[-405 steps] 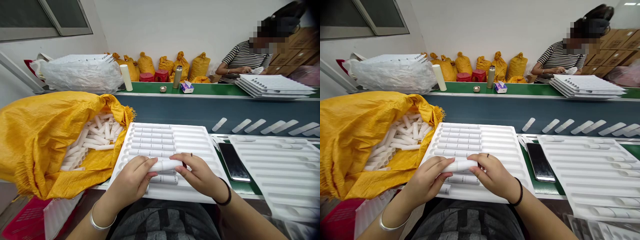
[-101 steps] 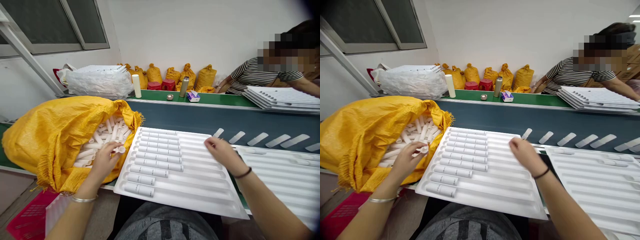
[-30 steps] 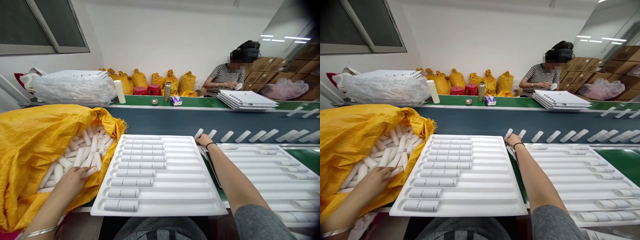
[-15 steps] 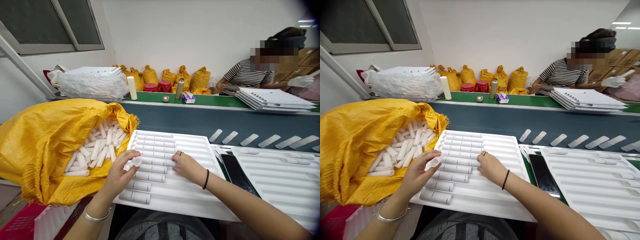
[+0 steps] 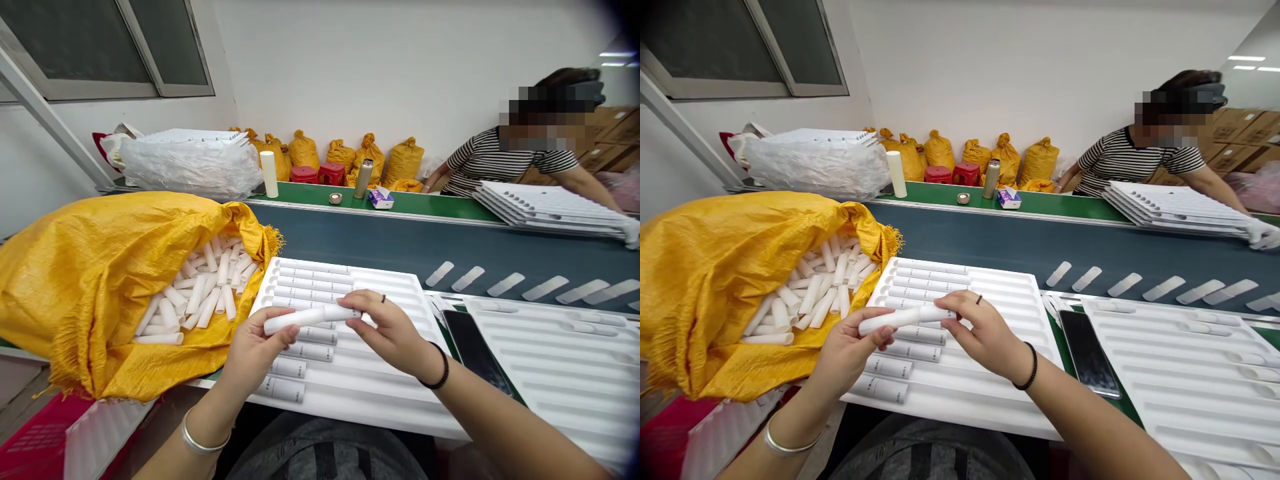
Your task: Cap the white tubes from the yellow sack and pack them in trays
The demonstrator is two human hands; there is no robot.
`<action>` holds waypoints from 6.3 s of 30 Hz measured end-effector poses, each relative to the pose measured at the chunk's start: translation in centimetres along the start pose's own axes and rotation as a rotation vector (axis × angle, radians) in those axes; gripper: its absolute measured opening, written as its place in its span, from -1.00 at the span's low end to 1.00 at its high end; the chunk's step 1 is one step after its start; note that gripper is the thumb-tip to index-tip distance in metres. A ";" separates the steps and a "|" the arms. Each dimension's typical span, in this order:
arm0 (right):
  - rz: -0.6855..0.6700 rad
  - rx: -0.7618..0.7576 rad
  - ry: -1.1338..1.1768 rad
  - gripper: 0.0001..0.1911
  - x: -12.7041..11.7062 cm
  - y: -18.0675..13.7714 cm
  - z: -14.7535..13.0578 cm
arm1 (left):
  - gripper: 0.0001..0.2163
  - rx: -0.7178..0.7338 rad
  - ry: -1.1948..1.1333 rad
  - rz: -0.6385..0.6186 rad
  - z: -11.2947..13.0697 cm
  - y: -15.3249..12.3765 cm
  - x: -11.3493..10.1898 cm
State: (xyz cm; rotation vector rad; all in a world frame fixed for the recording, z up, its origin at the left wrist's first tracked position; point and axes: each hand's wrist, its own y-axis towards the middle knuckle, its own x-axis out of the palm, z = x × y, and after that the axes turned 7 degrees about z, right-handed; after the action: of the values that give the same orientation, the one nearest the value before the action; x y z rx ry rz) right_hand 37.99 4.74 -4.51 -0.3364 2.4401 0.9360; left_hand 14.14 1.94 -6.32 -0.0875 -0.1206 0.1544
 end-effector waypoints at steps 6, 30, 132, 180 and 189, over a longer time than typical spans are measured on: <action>-0.110 -0.185 -0.062 -0.64 -0.9 0.4 -0.1 | -0.64 0.042 0.260 -0.223 0.6 -0.6 -0.6; -0.266 0.185 0.082 -0.71 -0.2 -3.0 -2.0 | -0.53 0.988 0.713 -0.373 -0.8 -2.7 0.6; -0.250 0.514 -0.606 -0.76 -4.9 2.2 9.1 | -0.72 0.632 0.788 0.200 -1.6 5.3 -4.7; -0.057 -0.125 -0.058 -0.68 -0.6 -0.6 -1.2 | -0.75 0.212 0.358 -0.106 0.6 -1.9 2.0; 0.054 0.444 -0.753 -0.73 -4.0 1.4 8.8 | -0.46 0.377 1.051 0.016 -0.7 3.5 -5.4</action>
State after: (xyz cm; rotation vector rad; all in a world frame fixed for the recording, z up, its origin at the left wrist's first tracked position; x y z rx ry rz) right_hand 44.00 11.91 -7.26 0.2122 1.8715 0.4000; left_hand 8.39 4.48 -7.95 0.2128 0.9558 0.1286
